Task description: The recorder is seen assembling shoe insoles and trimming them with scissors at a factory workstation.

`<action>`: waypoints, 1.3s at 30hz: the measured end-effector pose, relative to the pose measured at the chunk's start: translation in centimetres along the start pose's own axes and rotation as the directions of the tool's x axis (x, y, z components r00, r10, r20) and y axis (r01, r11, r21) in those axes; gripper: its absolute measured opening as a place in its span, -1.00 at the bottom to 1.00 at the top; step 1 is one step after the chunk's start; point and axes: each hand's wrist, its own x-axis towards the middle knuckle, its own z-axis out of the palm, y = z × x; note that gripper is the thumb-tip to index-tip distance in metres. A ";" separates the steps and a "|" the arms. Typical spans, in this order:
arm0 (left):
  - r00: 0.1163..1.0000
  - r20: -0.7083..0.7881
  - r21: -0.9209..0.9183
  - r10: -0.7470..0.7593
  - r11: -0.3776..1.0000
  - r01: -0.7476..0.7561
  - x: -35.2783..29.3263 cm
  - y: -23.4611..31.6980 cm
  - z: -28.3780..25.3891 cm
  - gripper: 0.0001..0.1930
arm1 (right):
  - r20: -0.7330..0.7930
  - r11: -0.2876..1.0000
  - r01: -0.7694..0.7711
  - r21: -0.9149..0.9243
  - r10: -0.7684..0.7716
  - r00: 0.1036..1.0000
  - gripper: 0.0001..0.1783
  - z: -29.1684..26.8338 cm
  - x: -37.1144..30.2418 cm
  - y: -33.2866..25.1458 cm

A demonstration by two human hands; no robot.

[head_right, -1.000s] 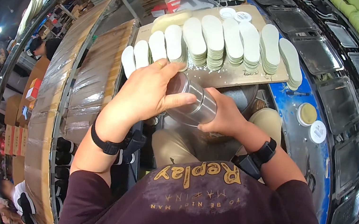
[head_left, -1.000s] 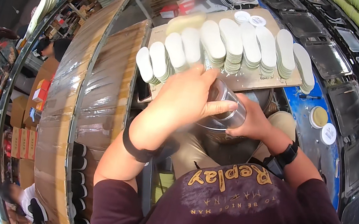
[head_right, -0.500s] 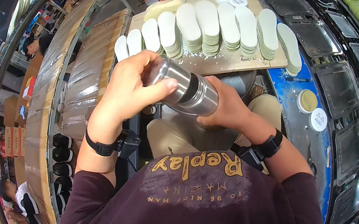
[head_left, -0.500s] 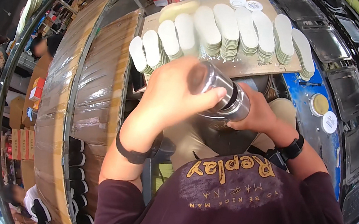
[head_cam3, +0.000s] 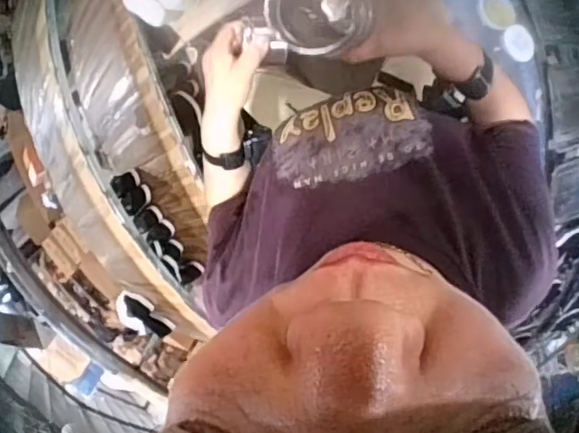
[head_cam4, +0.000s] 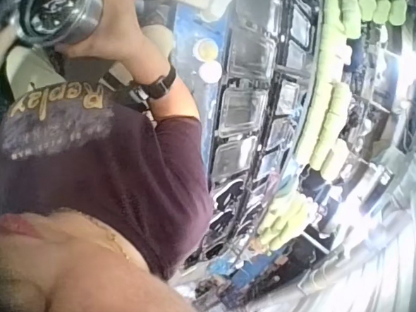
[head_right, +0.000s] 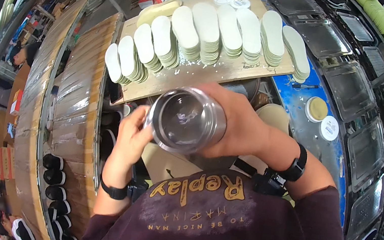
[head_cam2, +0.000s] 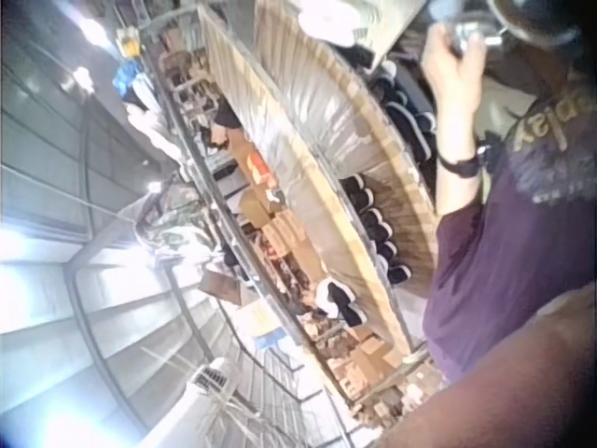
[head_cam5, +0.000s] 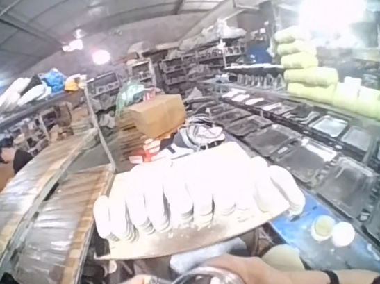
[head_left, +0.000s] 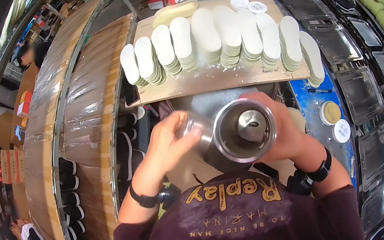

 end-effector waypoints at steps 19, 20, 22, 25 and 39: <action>0.995 0.074 0.077 -0.060 0.996 0.055 -1.2 0.4 0.4 -0.60 | 0.053 0.910 0.411 0.058 -0.414 0.909 -0.59 -1.6 3.9 -7.3; 0.992 0.096 0.064 -0.081 0.995 0.075 -1.1 0.6 0.4 -0.59 | 0.093 0.927 0.371 0.054 -0.374 0.923 -0.65 -1.7 3.9 -7.6; 0.993 0.098 0.076 -0.072 0.995 0.064 -1.1 0.9 0.6 -0.59 | 0.067 0.923 0.381 0.047 -0.383 0.921 -0.66 -1.5 3.7 -7.6; 0.994 0.099 0.103 -0.050 0.994 0.040 -1.0 1.2 0.7 -0.59 | 0.023 0.915 0.402 0.031 -0.403 0.915 -0.69 -1.5 3.7 -7.7; 0.993 0.117 0.153 -0.025 0.988 0.007 -0.9 1.6 1.0 -0.59 | -0.046 0.871 0.485 -0.081 -0.489 0.871 -0.83 -2.4 4.4 -8.5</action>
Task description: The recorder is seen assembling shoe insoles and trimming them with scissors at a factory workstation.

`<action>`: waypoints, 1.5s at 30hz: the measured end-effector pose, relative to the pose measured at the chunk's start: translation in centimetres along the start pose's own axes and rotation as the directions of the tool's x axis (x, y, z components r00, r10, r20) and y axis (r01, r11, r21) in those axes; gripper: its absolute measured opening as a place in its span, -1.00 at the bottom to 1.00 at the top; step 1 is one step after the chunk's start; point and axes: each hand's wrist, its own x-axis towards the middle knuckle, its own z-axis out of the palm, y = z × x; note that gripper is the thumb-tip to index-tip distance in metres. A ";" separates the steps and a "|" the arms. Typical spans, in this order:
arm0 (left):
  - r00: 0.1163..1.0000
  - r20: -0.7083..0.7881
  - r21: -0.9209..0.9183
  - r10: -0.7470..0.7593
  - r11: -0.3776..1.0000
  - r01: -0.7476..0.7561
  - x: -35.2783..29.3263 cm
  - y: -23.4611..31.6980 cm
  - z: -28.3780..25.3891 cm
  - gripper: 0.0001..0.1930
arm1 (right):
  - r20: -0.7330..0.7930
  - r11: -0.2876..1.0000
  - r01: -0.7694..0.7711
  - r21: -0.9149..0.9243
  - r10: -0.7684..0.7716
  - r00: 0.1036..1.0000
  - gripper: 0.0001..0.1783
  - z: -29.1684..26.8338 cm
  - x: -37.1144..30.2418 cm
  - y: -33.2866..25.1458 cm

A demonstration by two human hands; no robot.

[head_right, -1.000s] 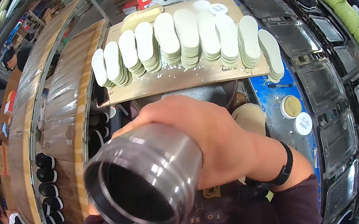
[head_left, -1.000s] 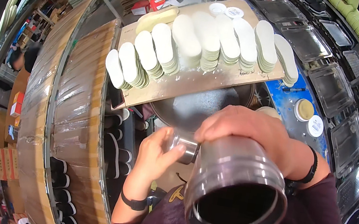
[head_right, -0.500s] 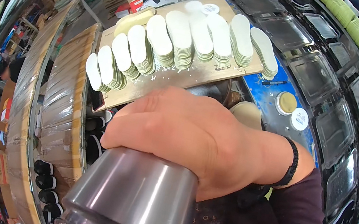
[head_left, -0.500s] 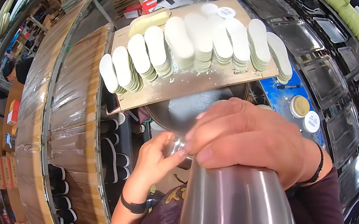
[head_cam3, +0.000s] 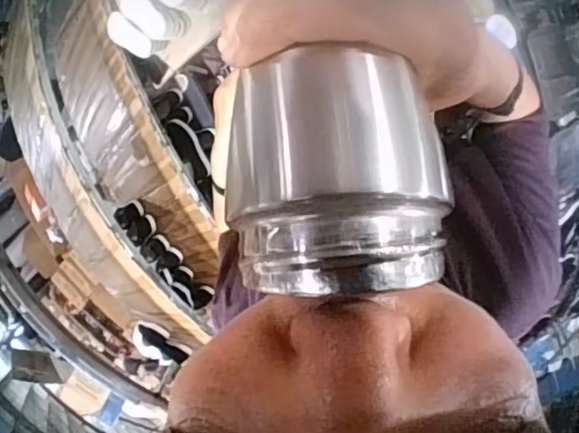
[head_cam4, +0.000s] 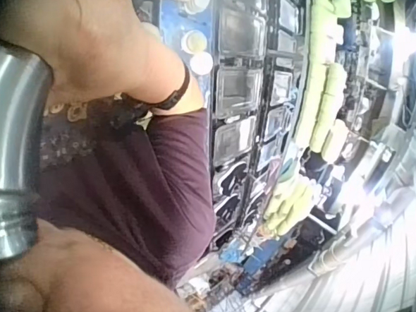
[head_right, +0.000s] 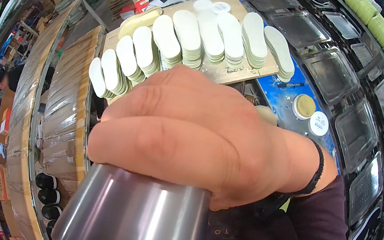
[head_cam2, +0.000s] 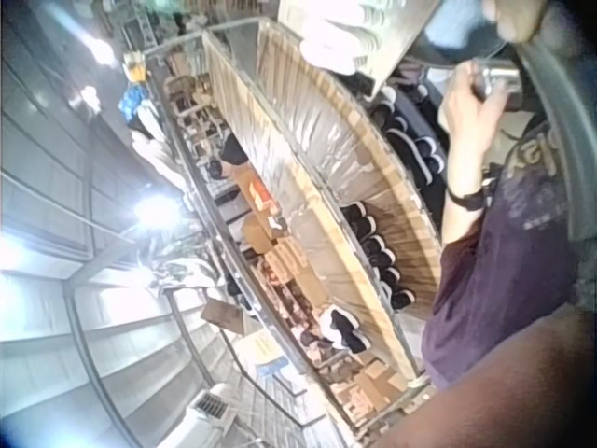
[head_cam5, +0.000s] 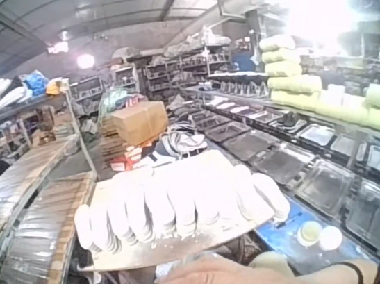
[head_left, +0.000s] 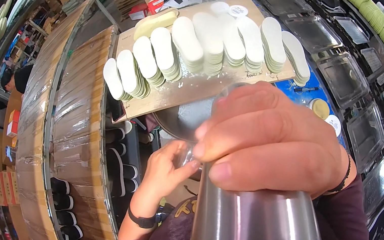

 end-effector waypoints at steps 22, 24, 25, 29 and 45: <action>1.000 0.024 -0.042 0.010 0.999 -0.009 -0.2 0.5 0.0 -0.59 | -0.158 0.993 0.092 -0.080 -0.104 0.982 -0.88 0.3 0.6 0.0; 1.000 0.023 -0.040 0.012 0.999 -0.011 -0.3 0.5 0.0 -0.60 | -0.171 0.992 0.106 -0.074 -0.117 0.978 -0.88 0.3 0.6 -0.1; 1.000 0.015 -0.033 0.025 0.999 -0.024 -0.3 0.5 0.0 -0.60 | -0.164 0.992 0.103 -0.079 -0.115 0.980 -0.88 0.2 0.6 -0.2; 1.000 0.019 -0.028 0.003 1.000 -0.002 -0.2 0.7 0.1 -0.61 | -0.177 0.989 0.121 -0.081 -0.134 0.975 -0.88 0.1 0.6 -0.1; 1.000 0.014 -0.060 -0.009 0.998 0.010 -0.5 1.1 -0.3 -0.60 | -0.098 0.997 0.048 -0.064 -0.054 0.994 -0.86 -0.8 -0.1 -0.8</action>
